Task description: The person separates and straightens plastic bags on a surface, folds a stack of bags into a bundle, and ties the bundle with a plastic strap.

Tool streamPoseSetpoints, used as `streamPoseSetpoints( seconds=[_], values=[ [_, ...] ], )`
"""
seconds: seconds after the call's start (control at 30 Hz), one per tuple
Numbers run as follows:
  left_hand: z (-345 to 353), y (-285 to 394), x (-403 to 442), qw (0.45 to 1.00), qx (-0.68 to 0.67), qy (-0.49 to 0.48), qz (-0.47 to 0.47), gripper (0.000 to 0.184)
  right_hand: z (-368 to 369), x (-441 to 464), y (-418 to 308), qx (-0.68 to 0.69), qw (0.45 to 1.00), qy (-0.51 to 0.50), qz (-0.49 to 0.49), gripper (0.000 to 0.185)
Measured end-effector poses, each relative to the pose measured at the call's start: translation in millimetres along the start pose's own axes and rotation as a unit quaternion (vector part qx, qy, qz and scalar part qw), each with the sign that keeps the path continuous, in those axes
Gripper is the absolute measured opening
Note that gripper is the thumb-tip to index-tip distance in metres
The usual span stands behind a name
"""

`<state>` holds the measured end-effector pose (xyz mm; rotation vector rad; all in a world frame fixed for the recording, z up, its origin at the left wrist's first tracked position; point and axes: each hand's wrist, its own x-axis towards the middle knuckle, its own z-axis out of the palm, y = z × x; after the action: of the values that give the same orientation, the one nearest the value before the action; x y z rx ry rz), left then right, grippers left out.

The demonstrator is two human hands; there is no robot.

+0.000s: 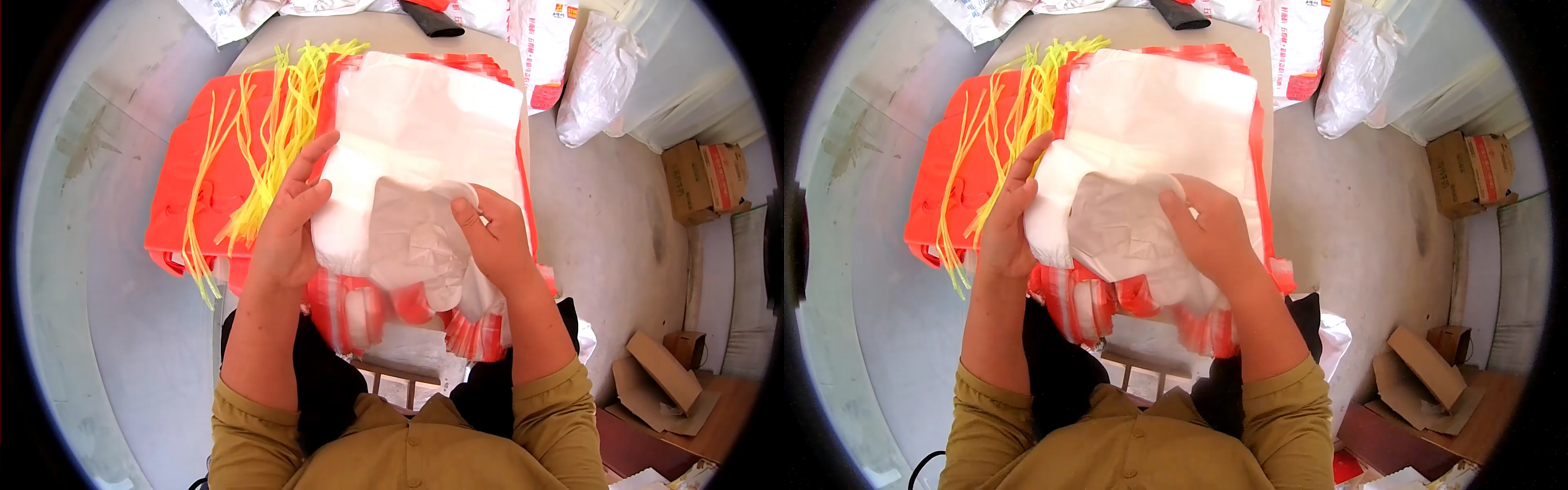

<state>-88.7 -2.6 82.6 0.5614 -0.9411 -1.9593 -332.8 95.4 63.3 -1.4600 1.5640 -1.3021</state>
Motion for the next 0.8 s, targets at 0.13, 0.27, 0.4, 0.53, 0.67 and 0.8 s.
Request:
streamPoseSetpoints(
  seconds=[0.13, 0.27, 0.4, 0.53, 0.67, 0.8],
  values=[
    [0.4, 2.4, -3.5, 1.0, 0.021, 0.009, -0.016, 0.068, -1.4, -0.8, -7.8, 0.085, 0.995, 0.0, 0.061, 0.028],
    [-2.6, 2.2, -6.0, 0.997, -0.007, 0.024, -0.067, 0.058, -0.4, -0.4, -2.7, 0.126, 0.991, 0.002, 0.036, 0.026],
    [-9.7, 2.6, -9.2, 0.99, -0.021, -0.013, -0.137, 0.051, -0.6, 1.2, 0.5, 0.143, 0.989, -0.009, 0.021, 0.026],
    [-10.9, -0.1, -12.6, 0.993, -0.015, -0.01, -0.114, 0.041, -1.2, -0.8, -9.1, 0.146, 0.989, 0.012, 0.025, 0.029],
    [-12.7, -3.8, -11.2, 0.993, 0.042, 0.03, -0.104, 0.035, -4.8, -2.3, -4.6, 0.121, 0.992, 0.001, 0.042, 0.032],
    [-7.4, -9.4, -7.8, 0.982, 0.155, 0.074, -0.084, 0.033, -0.5, -2.6, -3.7, 0.151, 0.987, 0.019, 0.055, 0.032]
  ],
)
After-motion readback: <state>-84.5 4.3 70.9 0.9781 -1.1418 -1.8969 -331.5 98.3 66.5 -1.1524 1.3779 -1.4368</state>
